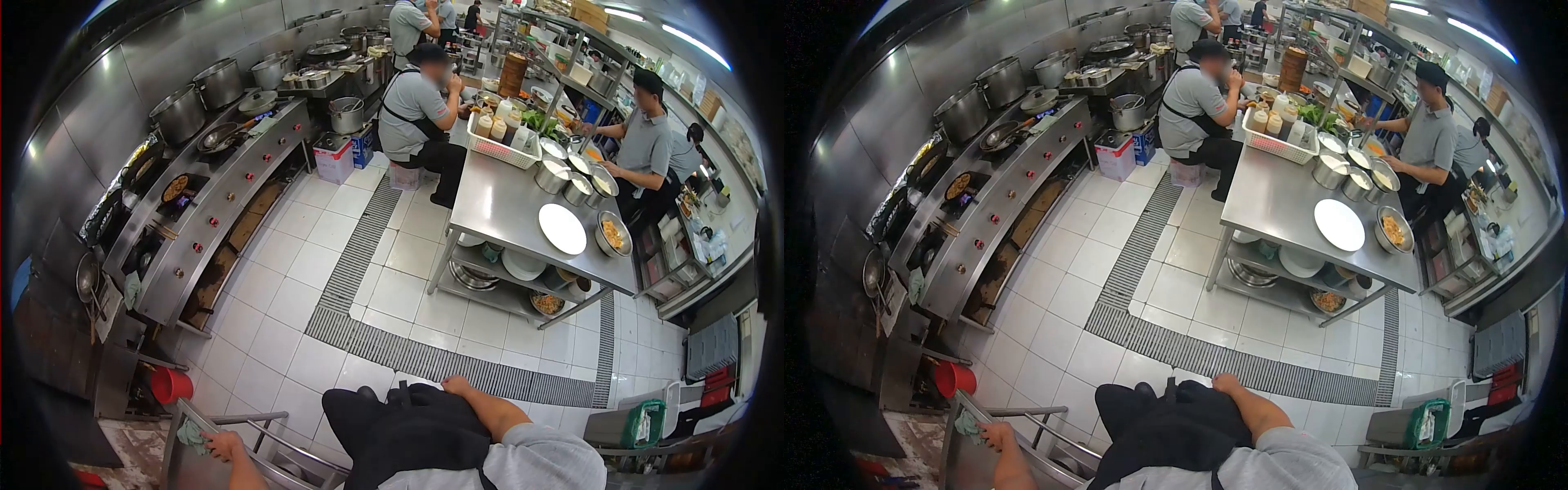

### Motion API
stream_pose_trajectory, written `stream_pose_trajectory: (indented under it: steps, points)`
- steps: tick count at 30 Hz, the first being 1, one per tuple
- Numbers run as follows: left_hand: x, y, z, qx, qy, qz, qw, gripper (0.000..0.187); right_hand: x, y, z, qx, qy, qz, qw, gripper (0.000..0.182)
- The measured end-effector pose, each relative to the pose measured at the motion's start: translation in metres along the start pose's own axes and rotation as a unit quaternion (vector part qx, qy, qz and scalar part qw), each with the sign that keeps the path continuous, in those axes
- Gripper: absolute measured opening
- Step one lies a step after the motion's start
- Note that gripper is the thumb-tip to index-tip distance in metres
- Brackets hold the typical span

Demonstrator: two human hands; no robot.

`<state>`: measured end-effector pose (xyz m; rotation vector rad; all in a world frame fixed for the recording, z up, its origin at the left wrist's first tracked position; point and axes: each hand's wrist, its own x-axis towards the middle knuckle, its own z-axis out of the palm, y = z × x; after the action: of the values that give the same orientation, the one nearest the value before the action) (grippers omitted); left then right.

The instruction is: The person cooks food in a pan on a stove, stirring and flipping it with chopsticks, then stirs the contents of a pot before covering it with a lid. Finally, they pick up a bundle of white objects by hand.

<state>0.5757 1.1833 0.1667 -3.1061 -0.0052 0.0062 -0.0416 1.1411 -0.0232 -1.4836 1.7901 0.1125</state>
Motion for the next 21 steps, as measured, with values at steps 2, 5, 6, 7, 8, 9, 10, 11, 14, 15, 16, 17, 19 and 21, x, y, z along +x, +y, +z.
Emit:
stream_pose_trajectory:
  steps: [2, 5, 6, 7, 8, 9, 10, 11, 14, 15, 16, 17, 19, 21]
  points:
    - [-0.002, 0.001, -0.002, -0.003, -0.004, -0.005, 1.0, 0.076, -0.001, 0.0, -0.001, 0.0, -0.003, -0.001, 1.0, 0.033]
    - [-0.001, 0.002, -0.002, 0.007, -0.001, -0.006, 1.0, 0.078, -0.001, 0.0, 0.002, 0.006, -0.003, -0.001, 1.0, 0.032]
    - [0.0, 0.002, 0.0, 0.006, 0.004, -0.006, 1.0, 0.077, 0.001, 0.001, 0.002, 0.01, 0.001, -0.001, 1.0, 0.032]
    - [0.002, 0.001, 0.003, 0.006, 0.009, -0.007, 1.0, 0.077, 0.0, 0.0, 0.001, 0.008, -0.002, -0.004, 1.0, 0.032]
    - [0.003, 0.001, 0.006, 0.007, 0.011, -0.014, 1.0, 0.077, -0.001, 0.0, -0.001, 0.011, -0.007, 0.003, 1.0, 0.032]
    - [0.005, 0.0, 0.01, -0.009, 0.01, -0.008, 1.0, 0.076, -0.001, -0.001, -0.002, 0.011, -0.014, 0.006, 1.0, 0.032]
    - [0.008, -0.002, 0.012, -0.025, 0.012, -0.008, 1.0, 0.075, 0.003, 0.004, 0.004, -0.005, -0.009, 0.012, 1.0, 0.034]
    - [0.009, -0.004, 0.014, -0.024, 0.015, -0.007, 1.0, 0.074, 0.007, 0.011, 0.007, -0.023, -0.018, 0.012, 0.999, 0.035]
    - [0.005, -0.001, 0.01, -0.014, 0.022, -0.013, 1.0, 0.071, 0.016, 0.021, 0.015, -0.039, -0.018, -0.014, 0.999, 0.036]
    - [-0.002, 0.0, 0.0, -0.014, 0.026, -0.029, 0.999, 0.071, 0.017, 0.021, 0.014, -0.045, -0.025, -0.028, 0.998, 0.036]
    - [-0.01, 0.003, -0.009, -0.014, 0.022, -0.02, 0.999, 0.071, 0.014, 0.021, 0.012, -0.029, -0.031, -0.022, 0.999, 0.035]
    - [-0.014, 0.004, -0.013, -0.015, 0.017, -0.007, 1.0, 0.07, 0.014, 0.022, 0.01, -0.012, -0.034, -0.013, 0.999, 0.035]
    - [-0.011, 0.002, -0.008, -0.024, 0.026, -0.007, 0.999, 0.071, 0.012, 0.02, 0.009, -0.015, -0.035, -0.011, 0.999, 0.035]
    - [-0.011, 0.002, -0.009, -0.033, 0.034, -0.003, 0.999, 0.071, 0.011, 0.017, 0.006, -0.016, -0.033, -0.006, 0.999, 0.034]
